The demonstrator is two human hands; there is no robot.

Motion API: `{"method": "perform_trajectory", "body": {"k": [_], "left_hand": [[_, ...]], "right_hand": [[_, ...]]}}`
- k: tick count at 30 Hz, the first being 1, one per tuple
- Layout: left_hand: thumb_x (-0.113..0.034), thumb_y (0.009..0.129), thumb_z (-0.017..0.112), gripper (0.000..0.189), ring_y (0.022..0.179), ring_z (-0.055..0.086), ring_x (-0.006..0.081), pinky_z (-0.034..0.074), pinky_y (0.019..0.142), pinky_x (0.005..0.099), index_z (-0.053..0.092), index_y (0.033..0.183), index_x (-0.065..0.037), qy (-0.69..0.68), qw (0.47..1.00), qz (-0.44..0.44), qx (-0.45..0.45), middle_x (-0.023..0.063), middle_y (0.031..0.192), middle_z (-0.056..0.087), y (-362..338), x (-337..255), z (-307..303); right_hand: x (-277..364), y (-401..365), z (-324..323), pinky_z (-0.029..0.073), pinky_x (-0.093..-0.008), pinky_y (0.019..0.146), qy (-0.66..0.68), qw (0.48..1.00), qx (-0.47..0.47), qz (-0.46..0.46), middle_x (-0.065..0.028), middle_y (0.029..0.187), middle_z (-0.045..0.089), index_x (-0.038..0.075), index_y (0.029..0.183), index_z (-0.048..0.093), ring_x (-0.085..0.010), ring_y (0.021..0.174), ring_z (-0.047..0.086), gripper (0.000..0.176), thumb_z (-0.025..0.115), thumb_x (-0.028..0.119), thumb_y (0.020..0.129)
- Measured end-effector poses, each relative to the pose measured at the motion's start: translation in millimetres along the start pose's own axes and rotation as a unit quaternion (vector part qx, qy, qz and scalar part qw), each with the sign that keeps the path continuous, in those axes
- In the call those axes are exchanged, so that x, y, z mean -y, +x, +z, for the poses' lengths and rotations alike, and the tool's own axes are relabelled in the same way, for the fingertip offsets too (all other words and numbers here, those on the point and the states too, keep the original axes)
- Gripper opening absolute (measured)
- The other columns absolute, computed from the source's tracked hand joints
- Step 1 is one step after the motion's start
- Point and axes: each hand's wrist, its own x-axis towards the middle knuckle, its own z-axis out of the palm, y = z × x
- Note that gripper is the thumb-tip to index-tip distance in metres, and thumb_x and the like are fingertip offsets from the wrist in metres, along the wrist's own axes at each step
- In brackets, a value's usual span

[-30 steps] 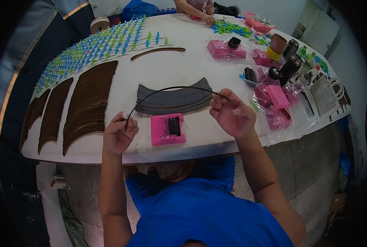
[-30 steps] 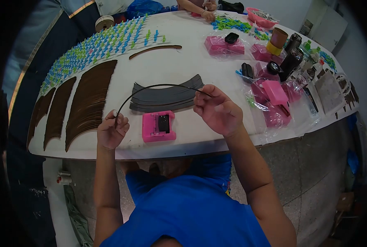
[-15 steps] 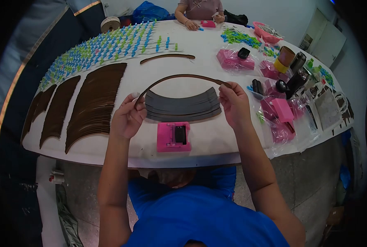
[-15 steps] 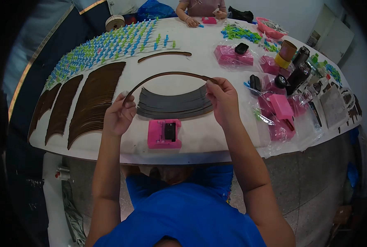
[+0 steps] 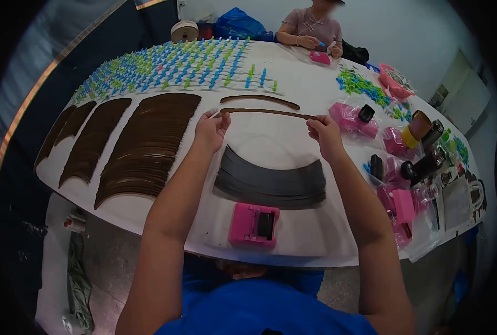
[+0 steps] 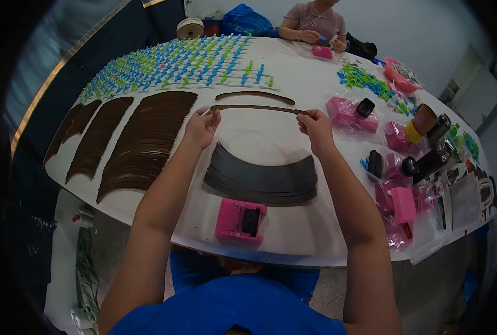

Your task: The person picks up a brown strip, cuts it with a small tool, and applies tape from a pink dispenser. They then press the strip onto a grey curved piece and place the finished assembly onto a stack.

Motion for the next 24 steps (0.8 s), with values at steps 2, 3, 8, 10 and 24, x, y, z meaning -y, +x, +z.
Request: {"method": "perform_trajectory", "body": {"k": [2, 3, 8, 10, 24], "left_hand": [[0.007, 0.1, 0.058, 0.045, 0.103, 0.068, 0.0269, 0.062, 0.091, 0.0421, 0.04, 0.14, 0.0, 0.188, 0.98, 0.048, -0.032, 0.0214, 0.124, 0.059, 16.4, 7.9, 4.5], [0.006, 0.093, 0.067, 0.051, 0.1, 0.069, 0.0254, 0.061, 0.085, 0.0394, 0.044, 0.138, 0.0, 0.268, 0.959, 0.086, -0.038, 0.0193, 0.118, 0.064, 32.5, 13.1, -1.0], [-0.005, 0.088, 0.071, 0.04, 0.093, 0.07, 0.0263, 0.057, 0.081, 0.041, 0.058, 0.125, -0.004, 0.624, 0.754, 0.201, -0.049, 0.0111, 0.1, 0.068, 59.7, 11.8, 0.4], [-0.006, 0.085, 0.072, 0.041, 0.095, 0.069, 0.0271, 0.055, 0.082, 0.0422, 0.059, 0.124, -0.006, 0.677, 0.706, 0.201, -0.054, 0.0105, 0.099, 0.069, 61.5, 10.3, 4.9], [-0.005, 0.087, 0.062, 0.032, 0.107, 0.063, 0.032, 0.052, 0.09, 0.0467, 0.061, 0.119, -0.008, 0.73, 0.636, 0.224, -0.111, 0.0096, 0.1, 0.071, 87.0, 18.9, 12.8]], "right_hand": [[-12.5, 21.9, 1.3, 0.053, -0.0266, 0.075, -0.027, 1.0, 0.0, 0.002, -0.0024, 0.095, 0.071, 0.007, 0.105, 0.064, -0.0103, 0.081, 0.064, 0.018, 0.075, 0.013, 0.092], [-18.9, 31.6, 1.9, 0.053, -0.0269, 0.076, -0.047, 0.999, 0.002, -0.004, -0.0029, 0.094, 0.07, 0.006, 0.105, 0.064, -0.0104, 0.082, 0.064, 0.018, 0.075, 0.012, 0.092], [-42.2, 67.2, 7.5, 0.054, -0.028, 0.076, -0.147, 0.988, -0.01, -0.044, -0.0028, 0.092, 0.069, 0.004, 0.103, 0.065, -0.0118, 0.081, 0.064, 0.017, 0.074, 0.012, 0.092], [-51.0, 79.6, 7.6, 0.055, -0.0345, 0.079, -0.293, 0.952, -0.034, -0.084, -0.009, 0.096, 0.07, 0.004, 0.099, 0.07, -0.0211, 0.084, 0.066, 0.015, 0.075, 0.012, 0.088], [-58.5, 100.8, 28.4, 0.051, -0.0445, 0.097, -0.532, 0.83, -0.105, -0.129, -0.0157, 0.114, 0.063, 0.011, 0.098, 0.077, -0.0346, 0.111, 0.062, 0.019, 0.076, 0.024, 0.084]]}}
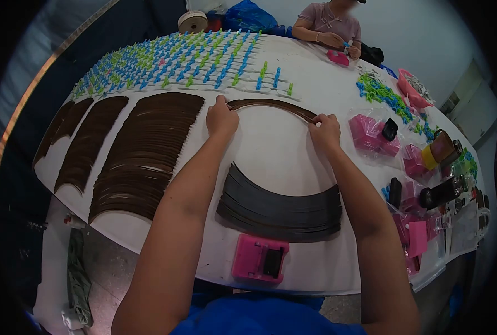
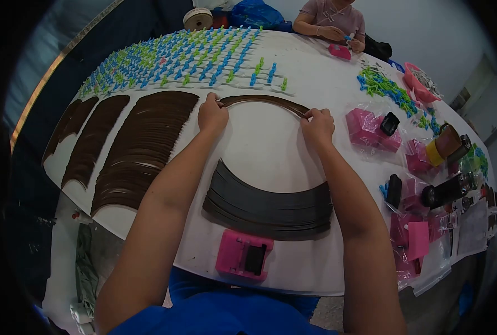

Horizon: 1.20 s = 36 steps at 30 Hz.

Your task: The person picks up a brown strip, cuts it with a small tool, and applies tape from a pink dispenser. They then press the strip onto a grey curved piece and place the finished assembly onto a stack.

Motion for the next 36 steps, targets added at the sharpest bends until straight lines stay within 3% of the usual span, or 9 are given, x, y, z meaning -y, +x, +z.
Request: {"method": "perform_trajectory", "body": {"k": [10, 15, 18, 36], "left_hand": [[-0.009, 0.09, 0.066, 0.029, 0.108, 0.063, 0.0336, 0.052, 0.094, 0.0475, 0.061, 0.118, -0.004, 0.007, 1.0, -0.011, 0.01, 0.0119, 0.106, 0.071, -3.3, -3.3, -3.1], [-0.011, 0.091, 0.068, 0.037, 0.121, 0.057, 0.038, 0.05, 0.102, 0.0465, 0.056, 0.124, 0.0, 0.023, 0.999, 0.009, -0.044, 0.0195, 0.127, 0.06, -7.0, -4.6, -1.8], [-0.012, 0.091, 0.07, 0.042, 0.126, 0.054, 0.0394, 0.05, 0.103, 0.0466, 0.052, 0.127, 0.001, 0.02, 0.999, -0.019, -0.046, 0.0228, 0.131, 0.055, -5.5, -6.7, -1.4], [-0.01, 0.091, 0.07, 0.042, 0.126, 0.056, 0.0405, 0.05, 0.104, 0.0471, 0.052, 0.126, 0.004, 0.013, 0.997, -0.033, -0.066, 0.0253, 0.131, 0.056, -1.4, -5.6, 0.8]], "right_hand": [[5.2, -0.4, -0.7, 0.051, -0.0425, 0.098, -0.002, 0.999, 0.005, 0.037, -0.0129, 0.115, 0.062, 0.013, 0.101, 0.078, -0.0312, 0.111, 0.063, 0.023, 0.075, 0.03, 0.085], [9.1, -2.6, -3.2, 0.05, -0.0433, 0.099, -0.003, 0.999, 0.006, 0.047, -0.0126, 0.115, 0.063, 0.014, 0.101, 0.078, -0.0317, 0.111, 0.063, 0.023, 0.074, 0.03, 0.085], [11.6, -4.8, -5.2, 0.049, -0.0442, 0.1, -0.001, 0.999, 0.007, 0.05, -0.0128, 0.115, 0.063, 0.014, 0.101, 0.078, -0.0324, 0.112, 0.063, 0.021, 0.073, 0.028, 0.086], [9.3, -2.3, -4.8, 0.05, -0.0436, 0.099, 0.0, 0.998, 0.025, 0.055, -0.0123, 0.116, 0.062, 0.015, 0.103, 0.077, -0.0318, 0.112, 0.063, 0.024, 0.076, 0.032, 0.085]]}}
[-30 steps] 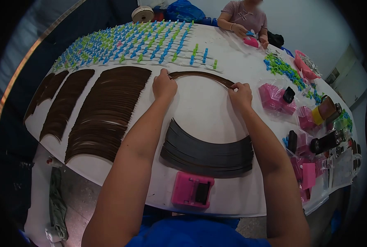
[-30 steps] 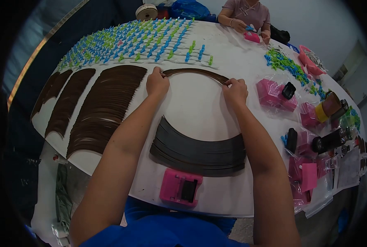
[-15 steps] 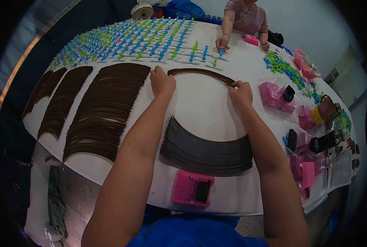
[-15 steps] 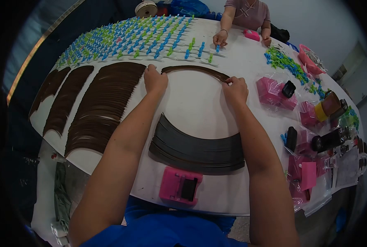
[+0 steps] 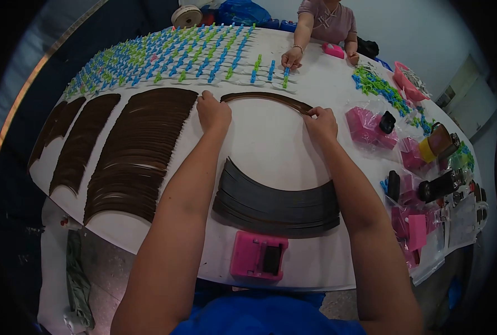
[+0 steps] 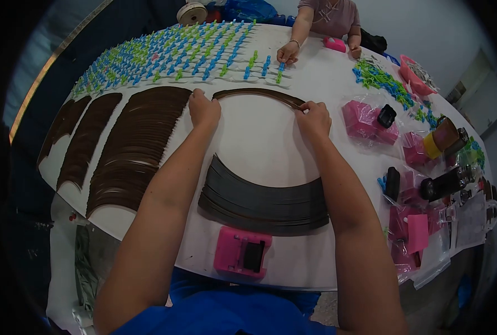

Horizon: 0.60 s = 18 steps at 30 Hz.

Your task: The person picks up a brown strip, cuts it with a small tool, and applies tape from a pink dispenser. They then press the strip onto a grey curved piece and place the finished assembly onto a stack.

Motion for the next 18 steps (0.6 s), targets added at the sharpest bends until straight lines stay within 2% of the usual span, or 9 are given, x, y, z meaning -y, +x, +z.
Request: {"method": "perform_trajectory", "body": {"k": [2, 7, 10, 12, 18], "left_hand": [[-0.01, 0.091, 0.07, 0.041, 0.125, 0.056, 0.0403, 0.05, 0.104, 0.047, 0.052, 0.126, 0.003, -0.004, 1.0, 0.005, 0.001, 0.0252, 0.131, 0.056, -1.0, 0.8, 0.4], [-0.01, 0.091, 0.068, 0.04, 0.124, 0.056, 0.0399, 0.05, 0.104, 0.047, 0.053, 0.126, 0.003, -0.001, 1.0, 0.011, -0.004, 0.0244, 0.13, 0.056, -1.5, 1.0, 1.0], [-0.01, 0.091, 0.067, 0.039, 0.124, 0.056, 0.0401, 0.049, 0.104, 0.0473, 0.053, 0.125, 0.003, 0.002, 1.0, 0.01, 0.0, 0.0242, 0.13, 0.056, -1.3, 0.3, 0.2], [-0.012, 0.09, 0.071, 0.045, 0.126, 0.056, 0.0399, 0.048, 0.107, 0.0466, 0.056, 0.129, 0.003, -0.001, 1.0, 0.004, 0.001, 0.0234, 0.134, 0.057, -0.8, 0.6, -0.1], [-0.012, 0.089, 0.071, 0.043, 0.125, 0.057, 0.0396, 0.048, 0.106, 0.0466, 0.057, 0.127, 0.003, -0.003, 1.0, 0.001, 0.005, 0.0233, 0.134, 0.058, -1.8, -0.6, -1.7]], "right_hand": [[1.1, -0.8, -1.9, 0.049, -0.0442, 0.101, 0.002, 1.0, 0.005, 0.01, -0.0129, 0.117, 0.061, 0.015, 0.105, 0.075, -0.032, 0.114, 0.062, 0.025, 0.076, 0.03, 0.086], [6.0, -3.3, -2.5, 0.05, -0.0447, 0.101, 0.014, 0.998, -0.037, 0.044, -0.017, 0.125, 0.057, 0.006, 0.118, 0.062, -0.0353, 0.118, 0.06, 0.042, 0.078, 0.028, 0.086], [6.9, -1.5, -1.1, 0.05, -0.0447, 0.102, 0.01, 0.997, -0.051, 0.058, -0.018, 0.127, 0.057, 0.003, 0.121, 0.059, -0.036, 0.118, 0.06, 0.047, 0.079, 0.028, 0.087], [4.3, 0.6, 3.6, 0.05, -0.0451, 0.101, 0.005, 0.997, -0.062, 0.055, -0.0183, 0.126, 0.057, 0.003, 0.121, 0.058, -0.0364, 0.117, 0.061, 0.049, 0.08, 0.03, 0.086], [3.0, 0.7, 5.3, 0.05, -0.0458, 0.101, 0.004, 0.996, -0.074, 0.051, -0.0194, 0.127, 0.057, 0.002, 0.122, 0.057, -0.0374, 0.117, 0.061, 0.049, 0.079, 0.029, 0.087]]}}
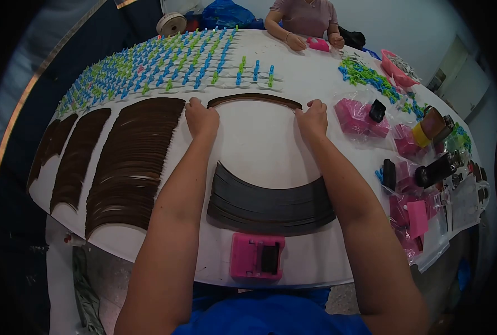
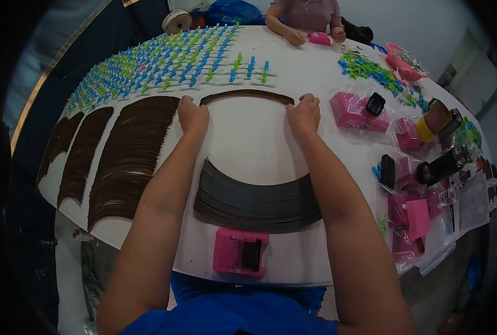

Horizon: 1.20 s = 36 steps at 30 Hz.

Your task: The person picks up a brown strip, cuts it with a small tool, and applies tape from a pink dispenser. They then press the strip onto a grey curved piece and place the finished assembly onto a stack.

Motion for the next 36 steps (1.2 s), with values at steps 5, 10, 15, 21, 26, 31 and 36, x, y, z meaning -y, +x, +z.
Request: {"method": "perform_trajectory", "body": {"k": [5, 10, 15, 21, 26, 31, 36], "left_hand": [[-0.011, 0.088, 0.071, 0.044, 0.125, 0.058, 0.0392, 0.049, 0.105, 0.0464, 0.057, 0.127, 0.002, 0.0, 1.0, 0.008, 0.003, 0.0225, 0.134, 0.059, 1.0, 1.5, 0.4], [-0.011, 0.086, 0.071, 0.045, 0.125, 0.058, 0.0388, 0.049, 0.105, 0.0459, 0.057, 0.127, 0.002, -0.005, 1.0, 0.02, 0.001, 0.0219, 0.133, 0.06, 2.1, 5.5, 2.6], [-0.01, 0.086, 0.07, 0.044, 0.125, 0.057, 0.0385, 0.049, 0.105, 0.0449, 0.057, 0.127, 0.001, -0.016, 0.999, 0.039, -0.003, 0.0209, 0.134, 0.059, 3.3, 8.9, 4.3], [-0.006, 0.088, 0.064, 0.039, 0.122, 0.056, 0.0409, 0.048, 0.104, 0.0464, 0.054, 0.125, 0.002, -0.026, 0.999, 0.046, 0.011, 0.0229, 0.13, 0.056, 0.4, 7.1, -0.4], [-0.002, 0.086, 0.062, 0.035, 0.12, 0.056, 0.0408, 0.048, 0.102, 0.0463, 0.056, 0.121, 0.001, -0.063, 0.994, 0.092, 0.011, 0.0219, 0.129, 0.056, -5.7, 19.1, -1.7], [-0.001, 0.086, 0.063, 0.028, 0.11, 0.061, 0.037, 0.05, 0.092, 0.0442, 0.059, 0.114, 0.001, -0.059, 0.994, 0.086, 0.015, 0.019, 0.117, 0.061, -28.4, 29.6, -20.5], [-0.011, 0.087, 0.074, 0.019, 0.074, 0.065, 0.0236, 0.051, 0.07, 0.0371, 0.062, 0.097, 0.0, -0.218, 0.969, 0.102, 0.058, 0.01, 0.079, 0.065, -76.9, 32.0, -65.5]], "right_hand": [[0.2, -1.2, 0.0, 0.05, -0.0459, 0.102, 0.008, 1.0, -0.006, -0.002, -0.0197, 0.126, 0.057, 0.001, 0.122, 0.057, -0.0376, 0.117, 0.06, 0.047, 0.077, 0.024, 0.087], [-2.5, -1.8, -1.9, 0.05, -0.046, 0.102, 0.024, 1.0, 0.0, -0.017, -0.0199, 0.126, 0.056, 0.001, 0.122, 0.057, -0.0379, 0.117, 0.06, 0.047, 0.077, 0.021, 0.085], [-18.0, 0.9, -15.4, 0.051, -0.0421, 0.099, 0.068, 0.995, 0.057, -0.041, -0.0187, 0.125, 0.057, -0.002, 0.123, 0.058, -0.0329, 0.115, 0.061, 0.048, 0.077, 0.019, 0.083], [-20.7, -69.7, -108.7, 0.052, -0.0285, 0.075, 0.224, 0.947, 0.213, -0.082, -0.0043, 0.093, 0.065, 0.0, 0.108, 0.066, -0.0104, 0.085, 0.06, 0.023, 0.075, 0.015, 0.093], [-31.6, -182.0, -187.2, 0.053, -0.0295, 0.073, 0.175, 0.931, 0.209, -0.244, -0.0054, 0.091, 0.066, 0.005, 0.097, 0.068, -0.0169, 0.085, 0.064, 0.015, 0.079, 0.011, 0.089], [-62.5, -239.5, -197.2, 0.051, -0.0417, 0.085, 0.057, 0.919, 0.104, -0.376, -0.0068, 0.099, 0.067, 0.007, 0.09, 0.068, -0.0293, 0.096, 0.063, 0.022, 0.085, 0.007, 0.076], [-76.6, -246.5, -181.8, 0.049, -0.0432, 0.089, 0.057, 0.919, 0.051, -0.387, -0.0057, 0.1, 0.067, 0.009, 0.089, 0.068, -0.0295, 0.099, 0.063, 0.02, 0.082, 0.006, 0.075]]}}
